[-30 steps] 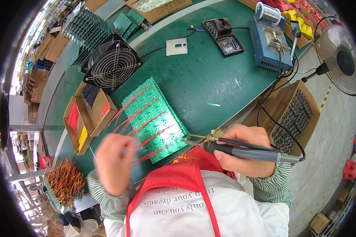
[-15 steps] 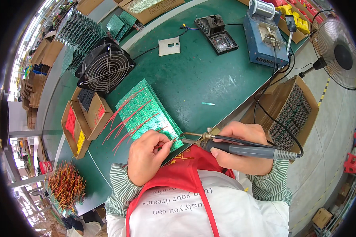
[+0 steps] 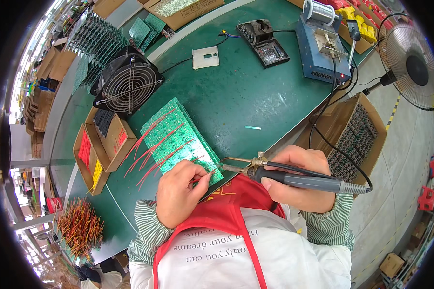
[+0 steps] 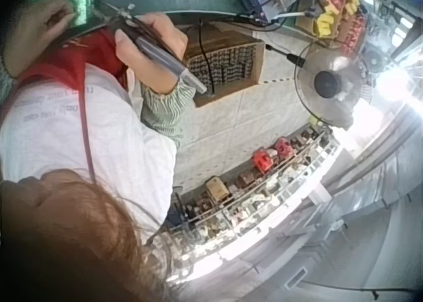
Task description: The person solders red, yellow, and black wires onto a circuit board using a soldering iron.
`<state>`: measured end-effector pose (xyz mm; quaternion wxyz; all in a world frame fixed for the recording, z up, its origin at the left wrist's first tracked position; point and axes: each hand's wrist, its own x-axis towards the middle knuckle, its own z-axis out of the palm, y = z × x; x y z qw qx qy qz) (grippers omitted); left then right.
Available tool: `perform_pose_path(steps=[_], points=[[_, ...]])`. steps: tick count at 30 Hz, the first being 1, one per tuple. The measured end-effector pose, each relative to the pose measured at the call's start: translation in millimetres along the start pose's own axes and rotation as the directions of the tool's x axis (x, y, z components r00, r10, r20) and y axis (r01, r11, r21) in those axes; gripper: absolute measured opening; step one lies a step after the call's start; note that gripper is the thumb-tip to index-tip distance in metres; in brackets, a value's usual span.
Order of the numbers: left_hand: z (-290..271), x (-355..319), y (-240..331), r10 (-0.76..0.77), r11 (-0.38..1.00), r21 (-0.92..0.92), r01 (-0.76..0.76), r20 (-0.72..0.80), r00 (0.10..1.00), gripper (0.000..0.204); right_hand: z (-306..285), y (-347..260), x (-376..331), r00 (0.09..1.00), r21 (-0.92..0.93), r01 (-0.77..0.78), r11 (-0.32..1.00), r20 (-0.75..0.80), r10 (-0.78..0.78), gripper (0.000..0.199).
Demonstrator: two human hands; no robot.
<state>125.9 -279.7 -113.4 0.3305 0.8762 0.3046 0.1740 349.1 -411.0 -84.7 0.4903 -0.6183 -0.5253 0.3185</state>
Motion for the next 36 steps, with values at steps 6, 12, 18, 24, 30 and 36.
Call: perform_pose_path(steps=[6, 12, 18, 24, 30, 36], points=[[-21, -11, -1, 0.025, 0.999, 0.029, -0.025, 0.002, 1.000, 0.008, 8, 2, 5, 0.996, 0.092, -0.067, 0.993, -0.056, 0.072, 0.020], [-122, -53, -58, -0.233, 0.936, 0.282, 0.211, 0.045, 0.972, 0.007, 13, 0, 10, 0.985, 0.162, -0.124, 0.979, -0.095, 0.141, 0.019], [-211, -73, -164, -0.371, 0.789, 0.322, 0.523, -0.429, 0.823, 0.010, 29, -1, 28, 0.980, 0.212, -0.142, 0.967, -0.109, 0.167, 0.017], [-259, -49, -271, -0.217, 0.746, 0.471, 0.470, -0.495, 0.841, 0.015, 39, -10, 49, 0.970, 0.253, -0.176, 0.951, -0.119, 0.211, 0.017], [-273, -32, -297, -0.142, 0.760, 0.501, 0.414, -0.494, 0.858, 0.019, 49, -20, 67, 0.956, 0.214, -0.216, 0.953, -0.152, 0.251, 0.016], [-260, -59, -288, -0.593, 0.758, 0.220, 0.615, -0.162, 0.789, 0.023, 58, -27, 79, 0.939, 0.217, -0.273, 0.937, -0.151, 0.308, 0.018]])
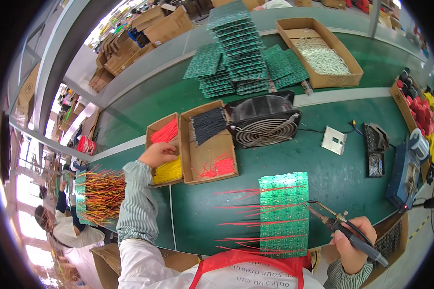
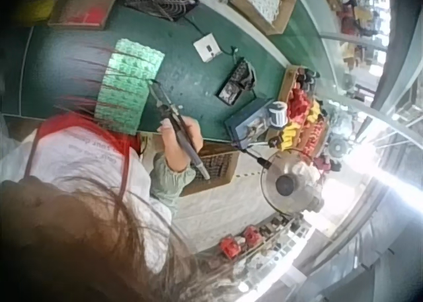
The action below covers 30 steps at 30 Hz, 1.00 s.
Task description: The person solders red, yellow, and black wires onto a circuit board using a soldering iron.
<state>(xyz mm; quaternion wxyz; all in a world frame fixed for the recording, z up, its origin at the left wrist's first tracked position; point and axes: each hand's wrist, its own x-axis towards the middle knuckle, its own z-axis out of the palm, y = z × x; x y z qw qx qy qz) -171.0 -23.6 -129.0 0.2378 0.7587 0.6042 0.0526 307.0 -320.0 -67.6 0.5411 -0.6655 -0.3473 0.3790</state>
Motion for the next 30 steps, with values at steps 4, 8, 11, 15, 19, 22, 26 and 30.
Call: perform_pose_path(steps=[4, 8, 11, 15, 19, 22, 26, 30], points=[[16, -17, -3, 0.081, 0.996, 0.033, -0.085, 0.125, 0.989, 0.022, 6, 3, 4, 1.000, -0.016, -0.017, 1.000, 0.012, 0.017, 0.019], [16, -25, 3, 0.104, 0.988, 0.106, -0.111, 0.068, 0.992, 0.023, 5, 10, 5, 0.996, -0.070, 0.058, 0.996, 0.069, -0.053, 0.017], [12, -29, 11, 0.051, 0.992, 0.114, -0.048, -0.024, 0.998, 0.022, 4, 11, 5, 0.996, -0.086, 0.075, 0.993, 0.061, -0.070, 0.018], [13, -30, 17, 0.045, 0.995, 0.099, -0.034, -0.118, 0.992, 0.020, 1, 14, 3, 0.997, -0.093, 0.065, 0.994, 0.042, -0.061, 0.018], [15, -29, 16, 0.220, 0.934, 0.326, -0.149, -0.193, 0.956, 0.018, 0, 15, 1, 0.997, -0.041, 0.069, 0.997, 0.047, -0.067, 0.017], [23, -28, 10, 0.310, 0.816, 0.559, -0.146, -0.210, 0.927, 0.017, 1, 10, 0, 0.997, -0.011, 0.067, 0.998, 0.045, -0.067, 0.018], [16, -24, 21, 0.252, 0.650, 0.760, -0.015, -0.197, 0.948, 0.011, -2, 12, 0, 0.992, 0.022, 0.101, 0.995, 0.077, -0.102, 0.019], [6, -23, 35, 0.131, 0.538, 0.843, 0.018, -0.105, 0.986, 0.012, 1, 4, 1, 0.998, 0.060, 0.054, 0.997, 0.041, -0.056, 0.019]])
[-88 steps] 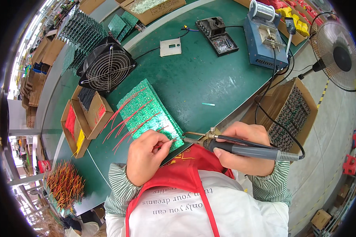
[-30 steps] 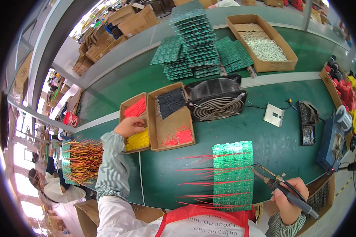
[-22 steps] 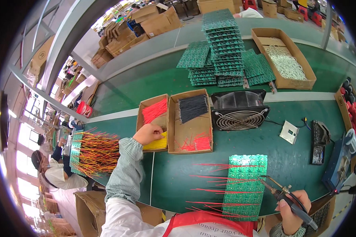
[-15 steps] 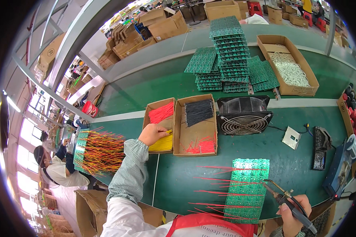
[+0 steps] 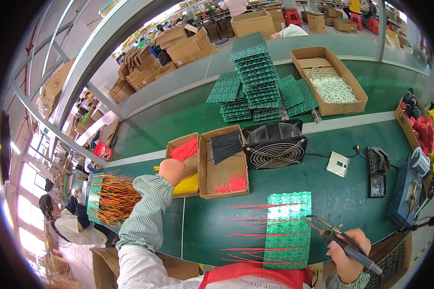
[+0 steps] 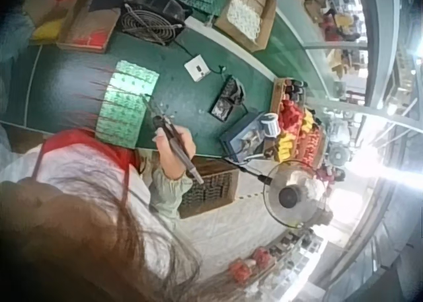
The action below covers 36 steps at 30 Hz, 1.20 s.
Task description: The person solders red, yellow, and black wires onto a circuit board using a soldering iron.
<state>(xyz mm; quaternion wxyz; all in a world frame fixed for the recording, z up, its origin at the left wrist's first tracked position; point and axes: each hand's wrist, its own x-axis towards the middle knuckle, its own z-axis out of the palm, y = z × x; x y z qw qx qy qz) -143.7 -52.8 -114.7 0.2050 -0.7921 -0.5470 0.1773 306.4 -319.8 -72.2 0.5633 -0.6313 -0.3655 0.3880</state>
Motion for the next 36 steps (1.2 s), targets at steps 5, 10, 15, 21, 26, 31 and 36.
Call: perform_pose_path(steps=[5, 10, 15, 21, 26, 31, 36], points=[[32, 2, 19, -0.032, 0.993, 0.110, 0.031, 0.011, 0.999, 0.013, -3, 1, 1, 0.999, -0.017, 0.038, 0.999, 0.039, -0.038, 0.019], [18, -5, -2, -0.038, 0.996, 0.085, 0.034, 0.045, 0.998, 0.013, -2, 1, 5, 0.989, -0.023, 0.114, 0.993, 0.094, -0.112, 0.019], [-61, -21, 7, -0.010, 0.792, -0.578, -0.196, -0.333, 0.943, 0.016, -1, 2, 6, 0.988, -0.044, 0.145, 0.988, 0.069, -0.142, 0.020], [-132, -41, 105, 0.101, 0.459, -0.825, -0.329, -0.319, 0.942, 0.017, 6, 6, 17, 0.958, -0.122, 0.266, 0.956, 0.144, -0.248, 0.019], [-147, -36, 155, 0.282, 0.276, -0.824, -0.495, -0.423, 0.861, 0.017, 13, -5, 18, 0.969, -0.104, 0.218, 0.970, 0.139, -0.203, 0.020], [-146, -34, 173, 0.328, 0.326, -0.821, -0.468, -0.366, 0.871, 0.016, 18, -7, 28, 0.940, -0.079, 0.280, 0.957, 0.223, -0.257, 0.021], [-131, -22, 175, 0.241, 0.322, -0.855, -0.406, -0.341, 0.909, 0.016, 17, -8, 34, 0.940, -0.100, 0.273, 0.957, 0.240, -0.243, 0.020]])
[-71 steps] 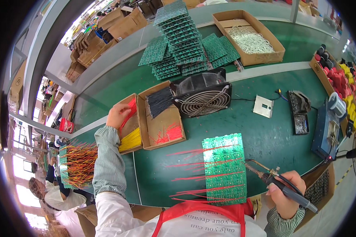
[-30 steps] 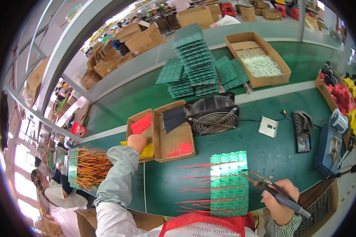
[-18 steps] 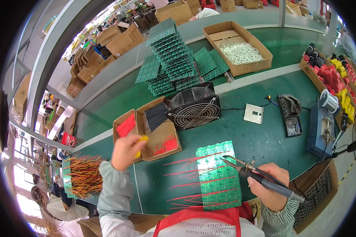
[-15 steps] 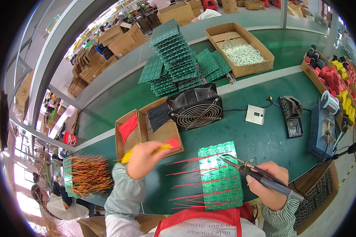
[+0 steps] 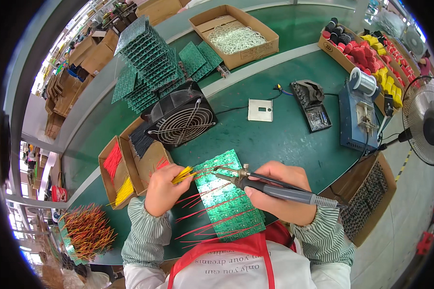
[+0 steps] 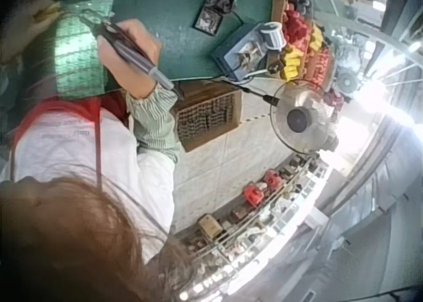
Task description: The person solders red, yellow, and black wires onto a circuit board using a soldering iron.
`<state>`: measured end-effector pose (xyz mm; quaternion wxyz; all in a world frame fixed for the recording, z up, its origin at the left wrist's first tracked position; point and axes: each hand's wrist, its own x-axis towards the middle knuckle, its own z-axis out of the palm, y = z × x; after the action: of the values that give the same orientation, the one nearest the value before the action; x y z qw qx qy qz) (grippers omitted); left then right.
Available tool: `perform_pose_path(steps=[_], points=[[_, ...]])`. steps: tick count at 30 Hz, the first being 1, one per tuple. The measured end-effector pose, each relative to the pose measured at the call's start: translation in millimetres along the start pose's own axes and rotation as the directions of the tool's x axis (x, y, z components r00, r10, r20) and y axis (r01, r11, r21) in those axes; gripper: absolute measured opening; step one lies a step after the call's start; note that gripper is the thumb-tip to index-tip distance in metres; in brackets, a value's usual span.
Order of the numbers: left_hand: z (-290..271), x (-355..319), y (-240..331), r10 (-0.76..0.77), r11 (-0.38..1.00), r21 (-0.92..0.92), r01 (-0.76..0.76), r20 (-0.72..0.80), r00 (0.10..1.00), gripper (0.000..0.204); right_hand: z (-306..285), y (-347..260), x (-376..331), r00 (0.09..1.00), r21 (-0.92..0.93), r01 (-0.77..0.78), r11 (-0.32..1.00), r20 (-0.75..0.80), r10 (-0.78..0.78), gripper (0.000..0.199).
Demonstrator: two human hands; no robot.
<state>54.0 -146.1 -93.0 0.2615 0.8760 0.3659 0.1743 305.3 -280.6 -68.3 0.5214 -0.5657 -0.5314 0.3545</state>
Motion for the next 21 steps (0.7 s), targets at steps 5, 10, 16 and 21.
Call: perform_pose_path(steps=[5, 10, 16, 21], points=[[-4, 0, 5, -0.067, 0.977, -0.191, 0.090, 0.127, 0.990, 0.018, -1, 0, 3, 0.999, -0.007, -0.024, 1.000, 0.036, 0.024, 0.020], [6, 0, -2, -0.073, 0.981, -0.168, 0.097, 0.143, 0.987, 0.018, 7, 2, 8, 0.997, -0.036, -0.008, 0.999, 0.070, 0.010, 0.019], [4, 4, -9, -0.113, 0.970, -0.194, 0.145, 0.166, 0.980, 0.019, 18, 9, 14, 0.995, 0.004, -0.070, 0.998, 0.068, 0.069, 0.019], [3, 5, -11, -0.117, 0.964, -0.216, 0.159, 0.194, 0.974, 0.020, 22, 10, 19, 0.995, -0.025, -0.053, 0.998, 0.079, 0.055, 0.020]])
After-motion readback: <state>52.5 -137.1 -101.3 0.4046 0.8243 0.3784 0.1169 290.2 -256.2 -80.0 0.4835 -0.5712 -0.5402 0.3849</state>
